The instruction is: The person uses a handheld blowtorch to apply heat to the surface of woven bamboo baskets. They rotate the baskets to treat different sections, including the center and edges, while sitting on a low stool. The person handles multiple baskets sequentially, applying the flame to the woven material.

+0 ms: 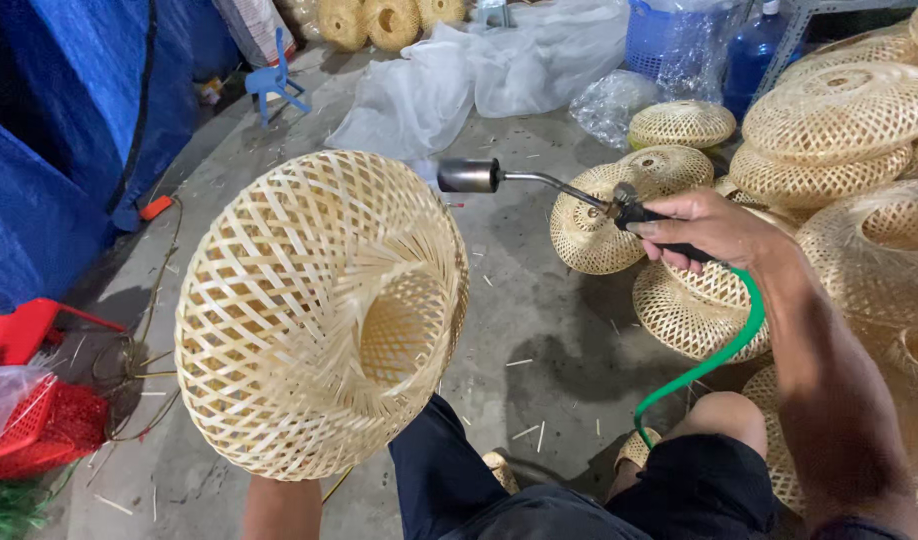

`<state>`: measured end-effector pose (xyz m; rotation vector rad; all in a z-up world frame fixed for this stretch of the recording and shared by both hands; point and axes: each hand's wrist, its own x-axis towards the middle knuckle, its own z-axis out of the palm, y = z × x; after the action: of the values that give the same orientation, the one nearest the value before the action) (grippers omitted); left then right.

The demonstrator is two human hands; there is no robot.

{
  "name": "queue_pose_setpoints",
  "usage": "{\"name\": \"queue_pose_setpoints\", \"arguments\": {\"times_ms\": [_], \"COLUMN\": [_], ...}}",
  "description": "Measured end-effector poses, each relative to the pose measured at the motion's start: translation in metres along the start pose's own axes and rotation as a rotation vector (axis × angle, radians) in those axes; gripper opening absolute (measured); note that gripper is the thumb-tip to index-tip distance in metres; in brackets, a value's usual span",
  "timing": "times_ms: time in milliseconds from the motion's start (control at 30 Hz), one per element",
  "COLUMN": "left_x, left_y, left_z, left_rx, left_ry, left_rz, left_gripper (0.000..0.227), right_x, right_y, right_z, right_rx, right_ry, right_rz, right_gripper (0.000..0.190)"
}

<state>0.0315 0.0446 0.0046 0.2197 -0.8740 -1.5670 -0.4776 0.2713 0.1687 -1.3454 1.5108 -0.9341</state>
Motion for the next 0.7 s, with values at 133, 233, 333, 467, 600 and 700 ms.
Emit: {"name": "queue_pose_setpoints", "arguments": {"times_ms": [133, 233, 333, 467, 600, 700], "left_x": [-0.003, -0.002, -0.007, -0.008, -0.016, -0.022], "left_y": [0.0, 0.0, -0.001, -0.002, -0.009, -0.015], "left_z": [0.002, 0.005, 0.003, 0.002, -0.002, -0.003], "left_rx": [-0.004, -0.004, -0.009, -0.022, -0.045, -0.064], "left_ry": [-0.006, -0.01, -0.005, 0.002, 0.014, 0.02], "left_rz": [-0.011, -0.011, -0.018, -0.018, -0.037, -0.05], "left_gripper": [0.068, 0.07, 0.071, 0.072, 0.073, 0.074], "right_x": [-0.003, -0.008, -0.018, -0.029, -0.037, -0.038], "right_y": [-0.004, -0.006, -0.002, 0.0, 0.001, 0.004], "right_z": [-0.003, -0.006, -0.007, -0.01, -0.01, -0.011], "right_rx": [-0.1, -0.031, 0.001, -0.098, -0.065, -0.104], "right_ry": [0.044, 0.052, 0.004, 0.032, 0.04, 0.05], "right_rz": [0.046, 0.006, -0.121, 0.044, 0.067, 0.07], "right_gripper": [0.02, 0.021, 0.025, 0.024, 0.025, 0.026]}}
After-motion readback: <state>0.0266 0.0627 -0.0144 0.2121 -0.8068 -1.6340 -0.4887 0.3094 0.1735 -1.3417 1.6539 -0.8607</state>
